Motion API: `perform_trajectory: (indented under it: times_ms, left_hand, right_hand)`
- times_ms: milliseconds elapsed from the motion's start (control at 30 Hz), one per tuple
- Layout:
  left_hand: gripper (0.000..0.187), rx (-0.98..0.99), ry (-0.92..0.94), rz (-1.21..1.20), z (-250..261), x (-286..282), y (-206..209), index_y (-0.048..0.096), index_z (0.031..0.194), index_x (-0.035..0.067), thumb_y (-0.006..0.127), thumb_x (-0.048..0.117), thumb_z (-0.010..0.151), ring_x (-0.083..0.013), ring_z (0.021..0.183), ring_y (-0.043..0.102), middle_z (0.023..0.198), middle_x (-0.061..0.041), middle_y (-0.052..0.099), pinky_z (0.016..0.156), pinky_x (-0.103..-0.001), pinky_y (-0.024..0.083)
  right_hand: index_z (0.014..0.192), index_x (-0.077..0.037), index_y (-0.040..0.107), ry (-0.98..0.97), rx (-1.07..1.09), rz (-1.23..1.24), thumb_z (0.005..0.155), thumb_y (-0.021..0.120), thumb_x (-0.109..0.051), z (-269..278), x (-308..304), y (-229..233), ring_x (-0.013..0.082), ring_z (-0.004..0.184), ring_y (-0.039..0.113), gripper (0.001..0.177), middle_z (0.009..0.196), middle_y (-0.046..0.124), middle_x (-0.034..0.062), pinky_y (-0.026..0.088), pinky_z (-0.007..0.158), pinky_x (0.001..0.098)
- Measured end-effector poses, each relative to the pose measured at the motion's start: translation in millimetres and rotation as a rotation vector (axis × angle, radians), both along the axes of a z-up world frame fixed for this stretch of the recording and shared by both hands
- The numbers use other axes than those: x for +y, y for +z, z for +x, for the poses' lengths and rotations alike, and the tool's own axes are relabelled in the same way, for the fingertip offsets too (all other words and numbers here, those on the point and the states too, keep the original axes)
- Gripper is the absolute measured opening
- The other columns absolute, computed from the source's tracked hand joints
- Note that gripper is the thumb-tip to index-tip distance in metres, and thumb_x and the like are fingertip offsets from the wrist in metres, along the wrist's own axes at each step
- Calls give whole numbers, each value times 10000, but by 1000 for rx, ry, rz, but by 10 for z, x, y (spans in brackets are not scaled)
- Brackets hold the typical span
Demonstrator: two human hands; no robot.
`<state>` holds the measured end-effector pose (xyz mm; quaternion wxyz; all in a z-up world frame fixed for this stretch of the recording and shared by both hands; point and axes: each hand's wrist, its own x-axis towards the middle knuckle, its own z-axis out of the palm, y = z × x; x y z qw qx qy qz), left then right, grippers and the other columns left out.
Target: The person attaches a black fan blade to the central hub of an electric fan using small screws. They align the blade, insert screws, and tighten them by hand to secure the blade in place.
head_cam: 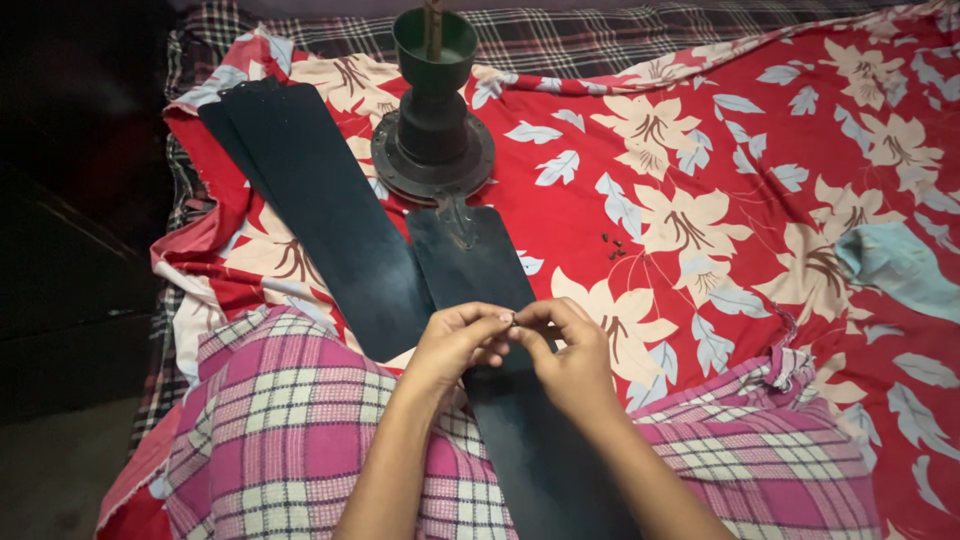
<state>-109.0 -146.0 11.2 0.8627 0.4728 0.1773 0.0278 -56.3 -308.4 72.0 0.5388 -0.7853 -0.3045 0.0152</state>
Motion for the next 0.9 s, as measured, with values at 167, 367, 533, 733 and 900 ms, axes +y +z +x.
perform_trajectory:
  times_ms: [167, 367, 533, 733, 900]
  left_hand:
    - [204, -22, 9, -45, 6, -8, 12, 736, 1057, -23, 720, 108, 901, -128, 698, 699, 881, -105, 769, 613, -247, 580]
    - [184, -9, -1, 90, -9, -2, 109, 777, 960, -17, 751, 150, 888, -110, 594, 647, 742, -72, 718, 551, -246, 546]
    - [380, 121, -125, 472, 36, 118, 367, 787, 902, -6, 751, 371, 883, -95, 539, 608, 652, -41, 667, 518, -249, 504]
    - [442, 245, -42, 872, 140, 297, 565, 786, 930, 14, 755, 444, 831, -175, 623, 683, 698, -95, 719, 615, -321, 536]
    - [375, 240, 57, 1035, 328, 604, 518, 784, 957, 48, 748, 394, 817, -237, 737, 740, 782, -121, 748, 715, -359, 564]
  right_hand:
    - [948, -27, 710, -37, 92, -2, 861, 758, -46, 33, 23, -28, 121, 784, 724, 102, 888, 732, 41, 566, 700, 269]
    - [974, -6, 658, 87, 173, 177, 900, 718, -10, 78, 32, -150, 143, 943, 716, 95, 1016, 725, 65, 587, 840, 287]
    - [958, -8, 669, 79, 316, 203, 888, 745, -20, 184, 64, -194, 159, 989, 725, 104, 1031, 739, 80, 591, 902, 300]
    - [1011, -12, 671, -56, 403, 128, 872, 782, -82, 421, 109, -144, 129, 866, 670, 191, 972, 714, 78, 552, 767, 280]
    - [1161, -35, 722, -62, 408, 115, 877, 759, -123, 591, 258, -137, 87, 887, 667, 299, 987, 734, 34, 552, 789, 250]
